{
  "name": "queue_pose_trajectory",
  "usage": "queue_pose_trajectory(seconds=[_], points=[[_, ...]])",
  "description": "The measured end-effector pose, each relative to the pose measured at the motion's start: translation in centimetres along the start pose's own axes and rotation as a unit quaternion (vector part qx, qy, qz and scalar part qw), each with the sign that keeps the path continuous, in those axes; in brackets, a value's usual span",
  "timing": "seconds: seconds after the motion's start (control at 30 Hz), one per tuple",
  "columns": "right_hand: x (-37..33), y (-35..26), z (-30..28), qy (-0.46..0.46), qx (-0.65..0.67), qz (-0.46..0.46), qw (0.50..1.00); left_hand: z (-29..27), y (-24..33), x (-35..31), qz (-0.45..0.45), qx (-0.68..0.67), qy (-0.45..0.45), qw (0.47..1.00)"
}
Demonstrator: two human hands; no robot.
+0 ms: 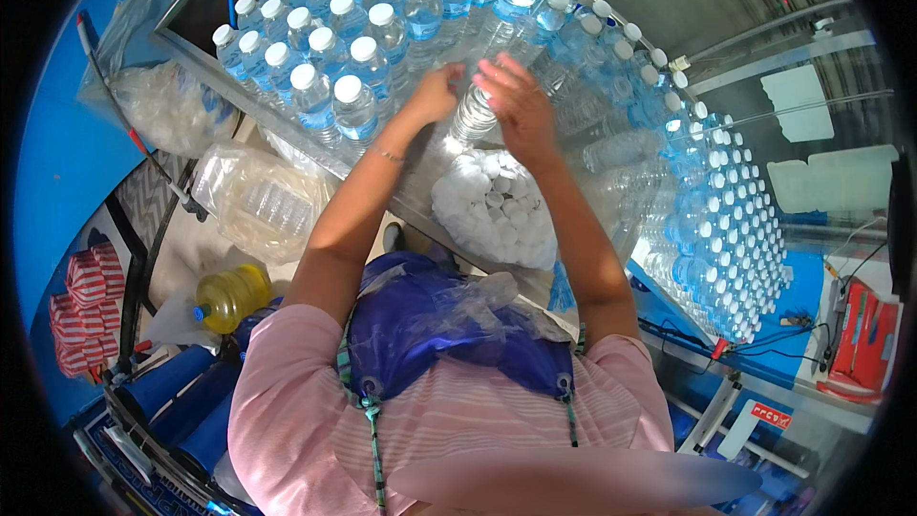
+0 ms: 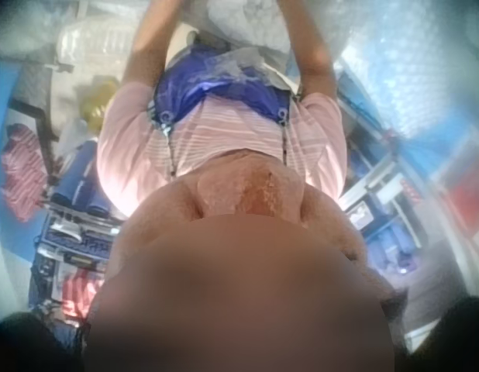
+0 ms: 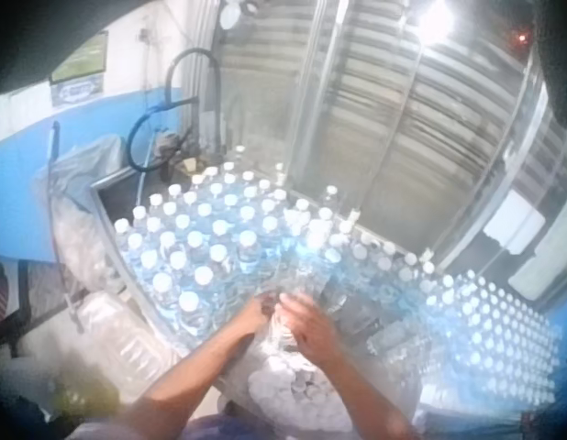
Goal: The person repeatedly picks up clear plastic water bottles from a tray, applies a blue label to each bottle by hand, and places the labeled bottles back on the tray. The process is continuous and repetitive throughout the clip.
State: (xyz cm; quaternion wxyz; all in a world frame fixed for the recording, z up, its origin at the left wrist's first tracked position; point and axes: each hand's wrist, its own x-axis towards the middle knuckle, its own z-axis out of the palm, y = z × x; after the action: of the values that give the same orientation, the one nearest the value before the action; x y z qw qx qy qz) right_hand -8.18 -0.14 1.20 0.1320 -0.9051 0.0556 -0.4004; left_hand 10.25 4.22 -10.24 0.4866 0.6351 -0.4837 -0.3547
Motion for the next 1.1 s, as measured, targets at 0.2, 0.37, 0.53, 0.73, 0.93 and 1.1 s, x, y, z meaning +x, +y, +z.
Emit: queue_pose_trajectory(seconds=[0.2,0.37,0.53,0.73,0.93,1.1], points=[[2.9,4.6,1.4,0.086,-0.038,0.271,0.958,2.1,3.6,-6.8,0.073,0.017,0.029,0.997],[4.1,7.1,1.7,-0.028,-0.025,0.325,0.945,1.6,3.6,-6.7,-0.007,0.155,0.206,0.966],[4.2,7.3,1.0,0.007,-0.020,0.316,0.949,-0.7,2.5,-5.8,-0.049,0.114,0.241,0.963],[4.2,6.9,1.4,0.077,-0.041,0.252,0.964,-0.1,2.3,-5.9,-0.037,0.133,0.250,0.958],[3.5,7.9,1.0,-0.036,0.057,0.386,0.920,0.3,2.6,-7.4,-0.052,0.175,0.267,0.946],[-1.1,11.5,3.1,-0.090,0.603,0.603,0.514,0.9,2.3,-8.9,-0.201,0.115,0.053,0.971]])
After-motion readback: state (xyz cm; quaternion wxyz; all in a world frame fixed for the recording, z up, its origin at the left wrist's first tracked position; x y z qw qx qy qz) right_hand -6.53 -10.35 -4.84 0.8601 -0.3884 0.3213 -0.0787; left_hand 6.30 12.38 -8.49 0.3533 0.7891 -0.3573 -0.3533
